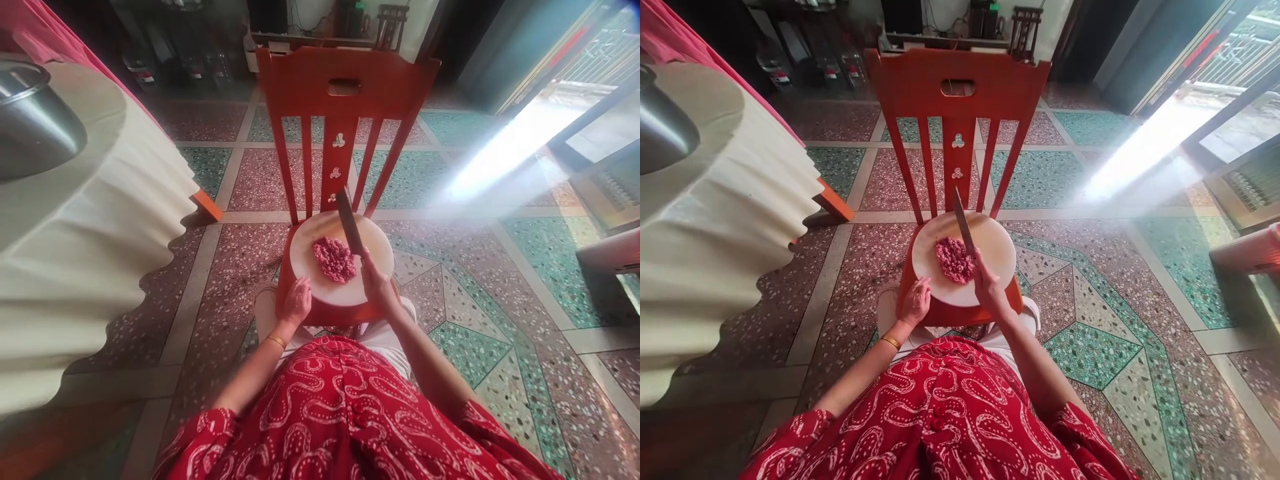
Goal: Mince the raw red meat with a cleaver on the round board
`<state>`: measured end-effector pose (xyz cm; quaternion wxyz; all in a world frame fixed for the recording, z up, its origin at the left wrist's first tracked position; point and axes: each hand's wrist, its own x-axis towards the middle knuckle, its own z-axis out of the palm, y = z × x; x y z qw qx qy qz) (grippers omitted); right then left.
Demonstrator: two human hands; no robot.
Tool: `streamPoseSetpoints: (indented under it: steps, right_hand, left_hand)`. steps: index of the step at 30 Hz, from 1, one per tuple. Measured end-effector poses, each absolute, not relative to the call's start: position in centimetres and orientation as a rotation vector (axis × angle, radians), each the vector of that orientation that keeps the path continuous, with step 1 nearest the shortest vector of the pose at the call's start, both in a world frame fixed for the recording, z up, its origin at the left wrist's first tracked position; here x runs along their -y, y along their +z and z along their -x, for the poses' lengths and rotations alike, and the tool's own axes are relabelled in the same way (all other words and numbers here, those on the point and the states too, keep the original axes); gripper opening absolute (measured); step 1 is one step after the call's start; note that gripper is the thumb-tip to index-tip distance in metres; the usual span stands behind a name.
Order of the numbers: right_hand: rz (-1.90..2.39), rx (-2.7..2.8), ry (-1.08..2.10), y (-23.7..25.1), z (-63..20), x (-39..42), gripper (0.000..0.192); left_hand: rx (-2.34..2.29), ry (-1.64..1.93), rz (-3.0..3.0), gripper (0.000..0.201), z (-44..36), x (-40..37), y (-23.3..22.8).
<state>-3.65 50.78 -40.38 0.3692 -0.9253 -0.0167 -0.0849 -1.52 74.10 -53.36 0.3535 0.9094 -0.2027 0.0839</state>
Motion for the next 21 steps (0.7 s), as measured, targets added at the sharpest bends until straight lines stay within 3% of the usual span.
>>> streamPoseSetpoints:
  steps: [5, 10, 15, 21]
  right_hand:
    - [2.402, 0.018, 0.075, -41.0, 3.5, -50.4, 0.050]
    - [2.367, 0.019, -0.170, -41.2, 1.8, -50.5, 0.053]
    - [2.415, -0.017, 0.129, -41.6, 0.6, -51.4, 0.052]
    - [2.385, 0.008, -0.068, -40.6, 0.3, -52.1, 0.051]
  left_hand:
    - [0.535, 0.222, -2.387, 0.026, 1.5, -74.1, -53.5]
    - [0.573, 0.241, -2.422, 0.031, 1.4, -74.1, -53.4]
    - [0.593, 0.344, -2.489, 0.023, 1.5, -74.2, -53.6]
    - [0.656, 0.374, -2.522, 0.030, 1.5, -74.2, -53.3]
